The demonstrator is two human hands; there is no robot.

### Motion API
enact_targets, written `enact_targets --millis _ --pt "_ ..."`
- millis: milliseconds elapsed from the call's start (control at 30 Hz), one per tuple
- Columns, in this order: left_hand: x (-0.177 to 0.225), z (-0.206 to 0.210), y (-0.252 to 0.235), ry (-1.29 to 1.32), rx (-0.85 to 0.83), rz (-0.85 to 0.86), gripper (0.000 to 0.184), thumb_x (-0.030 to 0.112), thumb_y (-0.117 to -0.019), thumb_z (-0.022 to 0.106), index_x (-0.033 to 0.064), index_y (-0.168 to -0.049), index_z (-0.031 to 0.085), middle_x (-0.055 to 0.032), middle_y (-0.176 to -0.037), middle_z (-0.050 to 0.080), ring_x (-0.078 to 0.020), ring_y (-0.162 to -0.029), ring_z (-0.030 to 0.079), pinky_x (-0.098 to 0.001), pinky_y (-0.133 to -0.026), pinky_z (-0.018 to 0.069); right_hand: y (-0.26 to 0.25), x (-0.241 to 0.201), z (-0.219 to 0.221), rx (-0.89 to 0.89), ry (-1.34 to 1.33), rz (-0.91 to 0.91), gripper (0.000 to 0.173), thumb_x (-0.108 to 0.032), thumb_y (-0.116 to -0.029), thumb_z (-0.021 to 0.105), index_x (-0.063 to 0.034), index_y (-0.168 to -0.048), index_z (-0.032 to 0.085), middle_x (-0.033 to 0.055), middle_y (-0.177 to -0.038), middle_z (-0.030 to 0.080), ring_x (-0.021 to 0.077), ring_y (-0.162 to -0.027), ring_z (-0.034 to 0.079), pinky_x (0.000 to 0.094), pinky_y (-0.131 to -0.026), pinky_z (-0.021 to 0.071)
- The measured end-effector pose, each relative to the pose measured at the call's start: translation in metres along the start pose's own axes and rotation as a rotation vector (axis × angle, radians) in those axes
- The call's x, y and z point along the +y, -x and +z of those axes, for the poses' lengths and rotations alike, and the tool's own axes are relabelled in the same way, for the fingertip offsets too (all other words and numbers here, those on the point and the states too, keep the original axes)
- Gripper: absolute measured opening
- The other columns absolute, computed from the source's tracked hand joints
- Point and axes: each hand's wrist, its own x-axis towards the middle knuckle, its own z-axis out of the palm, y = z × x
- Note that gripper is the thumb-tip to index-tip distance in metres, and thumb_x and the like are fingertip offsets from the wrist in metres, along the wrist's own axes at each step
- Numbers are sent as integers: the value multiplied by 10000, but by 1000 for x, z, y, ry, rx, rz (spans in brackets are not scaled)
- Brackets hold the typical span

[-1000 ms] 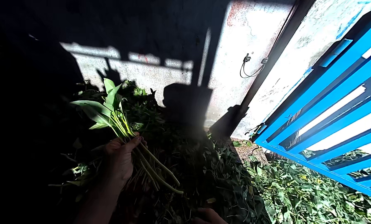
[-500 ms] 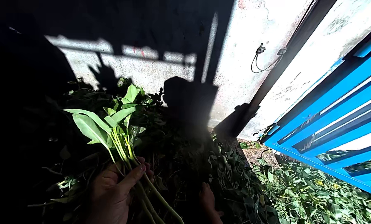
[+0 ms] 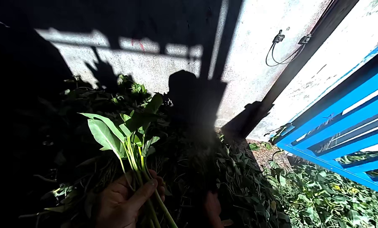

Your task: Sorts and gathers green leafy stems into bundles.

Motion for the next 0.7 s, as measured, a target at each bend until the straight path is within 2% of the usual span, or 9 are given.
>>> enact_targets --millis 67,133,233,333,400,500,567,633,700 --pt "0 1 1 2 8 -2 155 -117 -961 564 -37 -1084 613 -155 -935 740 -263 -796 756 -396 -737 661 9 4 6 11 -26 -7 460 -282 -952 639 -97 -1372 618 240 -1479 507 413 -1257 598 570 -959 549" --pt "-2 2 0 4 12 5 150 -117 -962 558 -45 -1085 605 -169 -935 736 -278 -794 752 -406 -732 658 24 7 6 120 -150 -57 445 -318 -978 610 -58 -1339 622 235 -1402 563 393 -1276 582 551 -1000 523" --pt "-6 3 -1 12 33 4 152 -120 -963 554 -55 -1094 595 -186 -913 739 -300 -783 757 -415 -716 662 54 10 2 334 -421 -221 410 -223 -958 639 48 -1264 605 248 -1193 666 386 -1114 668 559 -947 537" --pt "-15 3 -3 17 48 27 169 -123 -948 572 -61 -1104 598 -192 -882 726 -293 -747 749 -401 -675 660 72 17 -3 208 -772 -272 402 -106 -943 648 73 -1292 555 268 -1122 673 387 -1046 671 566 -933 531" --pt "-21 5 -4 17 58 34 192 -124 -933 599 -61 -1114 608 -189 -877 724 -283 -724 744 -388 -659 657 83 20 -10 103 -1044 -228 326 -90 -956 662 66 -1240 620 234 -1059 673 314 -955 660 504 -865 545" --pt "-29 7 -5 21 48 -6 228 -118 -928 621 -69 -1151 628 -194 -879 720 -286 -710 736 -386 -658 653 102 20 -28 90 -1189 -199 252 -138 -993 657 52 -1158 661 187 -941 686 254 -815 662 461 -766 561" --pt "-33 9 -6 19 28 -69 202 -100 -947 622 -70 -1146 640 -197 -883 718 -290 -716 732 -395 -664 651 114 21 -40 133 -1207 -242 268 -205 -1041 592 36 -1117 683 124 -803 647 189 -656 600 393 -641 537" --pt "-36 12 -7 16 13 -117 148 -84 -963 611 -66 -1108 636 -187 -875 718 -277 -711 732 -389 -660 649 128 21 -55 198 -1251 -319 378 -298 -1095 467 16 -1072 677 58 -680 562 141 -543 517 348 -542 493" --pt "-38 15 -7 6 5 -142 119 -76 -972 604 -63 -1089 623 -179 -865 718 -271 -709 734 -384 -659 648 142 21 -69 218 -1285 -385 385 -250 -1092 417 12 -1157 692 41 -742 593 104 -574 525 300 -551 489"
